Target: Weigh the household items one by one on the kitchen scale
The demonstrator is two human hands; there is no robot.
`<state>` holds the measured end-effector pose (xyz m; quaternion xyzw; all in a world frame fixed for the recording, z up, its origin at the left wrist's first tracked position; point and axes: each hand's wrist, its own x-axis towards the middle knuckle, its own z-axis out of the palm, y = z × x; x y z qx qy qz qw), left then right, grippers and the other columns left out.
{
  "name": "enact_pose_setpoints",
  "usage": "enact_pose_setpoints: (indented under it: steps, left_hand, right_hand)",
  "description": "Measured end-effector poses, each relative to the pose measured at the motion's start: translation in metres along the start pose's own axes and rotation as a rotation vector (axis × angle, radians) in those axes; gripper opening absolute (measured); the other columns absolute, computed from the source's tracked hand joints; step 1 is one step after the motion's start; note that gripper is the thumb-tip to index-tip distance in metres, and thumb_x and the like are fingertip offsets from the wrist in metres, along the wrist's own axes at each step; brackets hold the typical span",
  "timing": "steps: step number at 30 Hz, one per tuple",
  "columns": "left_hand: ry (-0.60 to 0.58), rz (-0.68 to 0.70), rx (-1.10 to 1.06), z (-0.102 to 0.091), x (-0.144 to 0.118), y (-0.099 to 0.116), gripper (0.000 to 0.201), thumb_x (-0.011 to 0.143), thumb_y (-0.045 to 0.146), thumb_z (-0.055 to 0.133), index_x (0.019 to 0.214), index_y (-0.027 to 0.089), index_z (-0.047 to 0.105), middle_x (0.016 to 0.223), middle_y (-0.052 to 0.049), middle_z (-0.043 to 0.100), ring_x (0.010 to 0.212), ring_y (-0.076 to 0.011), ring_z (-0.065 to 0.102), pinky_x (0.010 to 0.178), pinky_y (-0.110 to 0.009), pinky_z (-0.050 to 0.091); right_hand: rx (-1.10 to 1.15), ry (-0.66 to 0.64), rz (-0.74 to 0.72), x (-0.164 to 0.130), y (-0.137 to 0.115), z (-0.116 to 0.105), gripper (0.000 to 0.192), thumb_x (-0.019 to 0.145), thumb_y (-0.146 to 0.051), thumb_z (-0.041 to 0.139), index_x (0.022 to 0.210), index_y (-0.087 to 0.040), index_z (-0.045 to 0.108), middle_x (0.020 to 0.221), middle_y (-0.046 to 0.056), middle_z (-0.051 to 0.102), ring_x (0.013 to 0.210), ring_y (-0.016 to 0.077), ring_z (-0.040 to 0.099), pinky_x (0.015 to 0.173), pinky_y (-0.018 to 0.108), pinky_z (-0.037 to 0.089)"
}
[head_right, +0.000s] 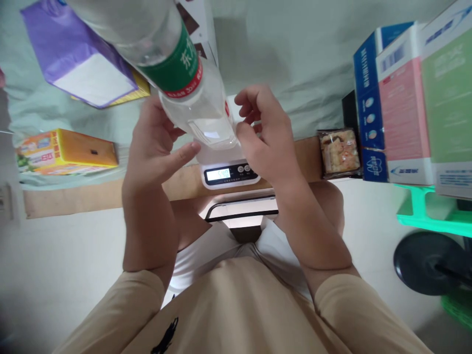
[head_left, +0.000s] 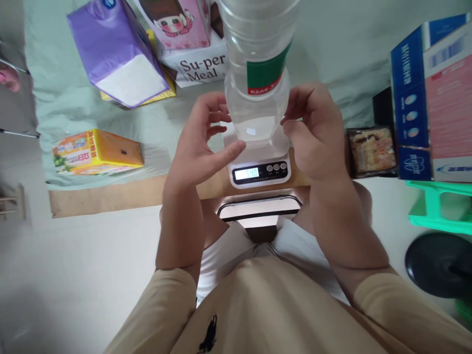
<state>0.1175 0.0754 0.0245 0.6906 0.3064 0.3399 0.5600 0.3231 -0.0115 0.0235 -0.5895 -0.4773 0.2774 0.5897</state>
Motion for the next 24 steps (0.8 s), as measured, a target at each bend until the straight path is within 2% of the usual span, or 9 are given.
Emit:
enact_pose_setpoints:
  steps: [3, 6, 8, 10, 13, 16, 18, 21, 24]
  left_hand:
    - [-0.009, -0.035, -0.027, 0.002, 0.0, -0.001, 0.069, 0.063, 0.038, 0.097, 0.124, 0.032, 0.067, 0.13, -0.006, 0.069, 0.119, -0.0277, 0.068, 0.104, -0.041, 0.057]
    - [0.03, -0.073, -0.082, 0.004, 0.002, -0.003, 0.067, 0.061, 0.039, 0.098, 0.12, 0.03, 0.069, 0.128, -0.007, 0.071, 0.12, -0.0293, 0.07, 0.106, -0.043, 0.057]
    - [0.069, -0.082, -0.116, 0.006, 0.003, -0.003, 0.063, 0.062, 0.041, 0.098, 0.117, 0.029, 0.07, 0.125, -0.007, 0.072, 0.121, -0.0302, 0.07, 0.107, -0.044, 0.057]
    - [0.088, -0.088, -0.128, 0.009, 0.002, -0.001, 0.059, 0.065, 0.043, 0.096, 0.116, 0.03, 0.071, 0.126, -0.007, 0.072, 0.121, -0.0307, 0.07, 0.108, -0.046, 0.057]
    - [0.08, -0.081, -0.129, 0.022, -0.004, 0.009, 0.048, 0.074, 0.044, 0.089, 0.117, 0.033, 0.072, 0.128, -0.006, 0.073, 0.123, -0.0306, 0.07, 0.11, -0.048, 0.057]
    - [0.069, -0.05, -0.207, 0.039, -0.012, 0.022, 0.038, 0.081, 0.04, 0.081, 0.118, 0.035, 0.073, 0.132, -0.002, 0.071, 0.135, -0.0289, 0.064, 0.121, -0.046, 0.05]
    - [0.063, -0.056, -0.329, 0.051, -0.014, 0.029, 0.035, 0.081, 0.04, 0.076, 0.116, 0.033, 0.074, 0.138, 0.0, 0.069, 0.144, -0.0274, 0.057, 0.128, -0.041, 0.042]
    - [0.051, -0.042, -0.464, 0.064, -0.008, 0.031, 0.04, 0.083, 0.059, 0.064, 0.111, 0.033, 0.075, 0.137, 0.001, 0.07, 0.151, -0.0272, 0.049, 0.131, -0.039, 0.039]
    - [-0.022, 0.003, -0.36, 0.075, 0.006, 0.029, 0.06, 0.082, 0.082, 0.044, 0.109, 0.039, 0.074, 0.127, 0.001, 0.074, 0.152, -0.0273, 0.048, 0.125, -0.042, 0.045]
  right_hand:
    - [-0.007, -0.006, 0.01, -0.002, -0.005, 0.0, 0.023, 0.077, -0.011, 0.057, 0.091, -0.028, 0.062, 0.091, -0.002, 0.062, 0.081, 0.0132, 0.058, 0.068, 0.027, 0.046]
    - [-0.031, -0.02, 0.037, -0.008, -0.017, 0.001, 0.026, 0.077, -0.011, 0.057, 0.096, -0.028, 0.062, 0.098, -0.001, 0.064, 0.089, 0.0151, 0.061, 0.071, 0.029, 0.049]
    - [-0.017, -0.032, 0.07, -0.015, -0.027, 0.003, 0.028, 0.08, -0.015, 0.058, 0.104, -0.029, 0.061, 0.111, 0.001, 0.065, 0.101, 0.0175, 0.064, 0.081, 0.032, 0.056]
    - [0.041, -0.073, 0.081, -0.023, -0.037, 0.007, 0.033, 0.084, -0.021, 0.059, 0.116, -0.032, 0.058, 0.127, 0.003, 0.063, 0.12, 0.021, 0.063, 0.101, 0.04, 0.058]
    - [0.129, -0.17, 0.058, -0.033, -0.048, 0.015, 0.051, 0.087, -0.03, 0.055, 0.137, -0.034, 0.046, 0.149, 0.004, 0.053, 0.146, 0.0244, 0.049, 0.129, 0.05, 0.04]
    - [0.147, -0.205, 0.029, -0.038, -0.051, 0.024, 0.063, 0.087, -0.035, 0.05, 0.148, -0.029, 0.035, 0.156, 0.008, 0.047, 0.152, 0.0256, 0.046, 0.133, 0.051, 0.036]
    - [0.115, -0.171, 0.01, -0.042, -0.049, 0.031, 0.065, 0.091, -0.038, 0.048, 0.152, -0.028, 0.029, 0.159, 0.009, 0.045, 0.156, 0.027, 0.041, 0.134, 0.052, 0.034]
    - [0.067, -0.107, -0.026, -0.049, -0.045, 0.039, 0.074, 0.096, -0.045, 0.044, 0.162, -0.032, 0.014, 0.171, 0.006, 0.032, 0.167, 0.029, 0.02, 0.14, 0.056, 0.02]
    - [0.016, -0.044, -0.037, -0.053, -0.043, 0.038, 0.082, 0.098, -0.047, 0.043, 0.167, -0.038, 0.0, 0.176, 0.0, 0.021, 0.17, 0.0257, 0.007, 0.142, 0.053, 0.012]
